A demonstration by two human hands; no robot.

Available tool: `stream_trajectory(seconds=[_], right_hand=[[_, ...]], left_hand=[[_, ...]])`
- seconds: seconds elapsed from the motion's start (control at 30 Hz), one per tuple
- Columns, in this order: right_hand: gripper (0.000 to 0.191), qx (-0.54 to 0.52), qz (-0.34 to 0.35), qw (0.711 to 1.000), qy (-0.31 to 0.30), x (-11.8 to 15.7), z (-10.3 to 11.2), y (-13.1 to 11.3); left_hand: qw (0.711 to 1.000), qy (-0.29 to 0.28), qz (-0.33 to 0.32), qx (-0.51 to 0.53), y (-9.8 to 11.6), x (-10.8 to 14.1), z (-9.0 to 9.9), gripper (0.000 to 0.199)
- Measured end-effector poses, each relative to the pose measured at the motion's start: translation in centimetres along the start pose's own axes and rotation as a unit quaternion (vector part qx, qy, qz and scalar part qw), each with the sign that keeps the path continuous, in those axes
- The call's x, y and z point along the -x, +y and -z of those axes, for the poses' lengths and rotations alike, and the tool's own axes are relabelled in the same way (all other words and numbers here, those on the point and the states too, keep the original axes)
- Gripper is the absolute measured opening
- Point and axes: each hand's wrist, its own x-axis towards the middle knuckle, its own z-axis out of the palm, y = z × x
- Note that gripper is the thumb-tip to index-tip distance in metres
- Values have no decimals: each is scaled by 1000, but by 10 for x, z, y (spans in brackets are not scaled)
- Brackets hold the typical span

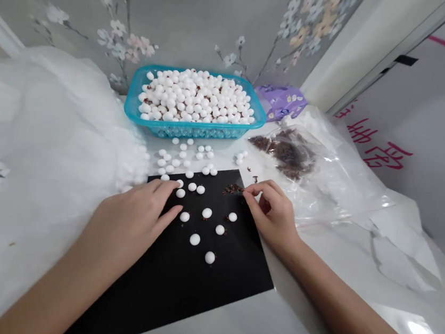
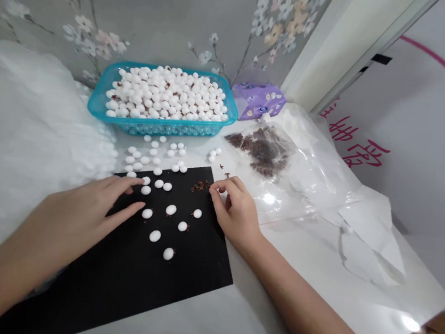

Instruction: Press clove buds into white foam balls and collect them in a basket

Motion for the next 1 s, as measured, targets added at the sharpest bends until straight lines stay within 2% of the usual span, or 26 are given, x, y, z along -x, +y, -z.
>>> stream_trajectory(seconds=[0.13,0.2,0.27,0.37,0.4,0.47,0.63,0.8,1.0], right_hand=[[8,-5,7,1000,9,0,1,0],[8,-15,15,999,26,1,1,-3],[8,-32,19,998,50,4,2,-10],[9,-73,16,995,73,14,1,-26],[9,-91,19,993,71,17,1,-31],[10,-121,24,991,58,25,-1,-40],[10,-153,25,988,21,33,-3,-46],[11,-157,31,987,-12,32,-5,-43],[11,-179,34,982,-45,29,-3,-42]], left_hand=[[997,55,-16,43,7,-4,-11,25],[987,82,1,135,13,-3,-11,21],[952,93,29,290,23,1,-12,17],[858,53,40,509,43,11,-18,15],[835,43,37,548,50,14,-22,13],[811,35,35,583,58,20,-30,10],[800,58,49,595,60,22,-37,9],[773,67,69,627,59,18,-35,9],[779,107,68,615,57,19,-38,14]])
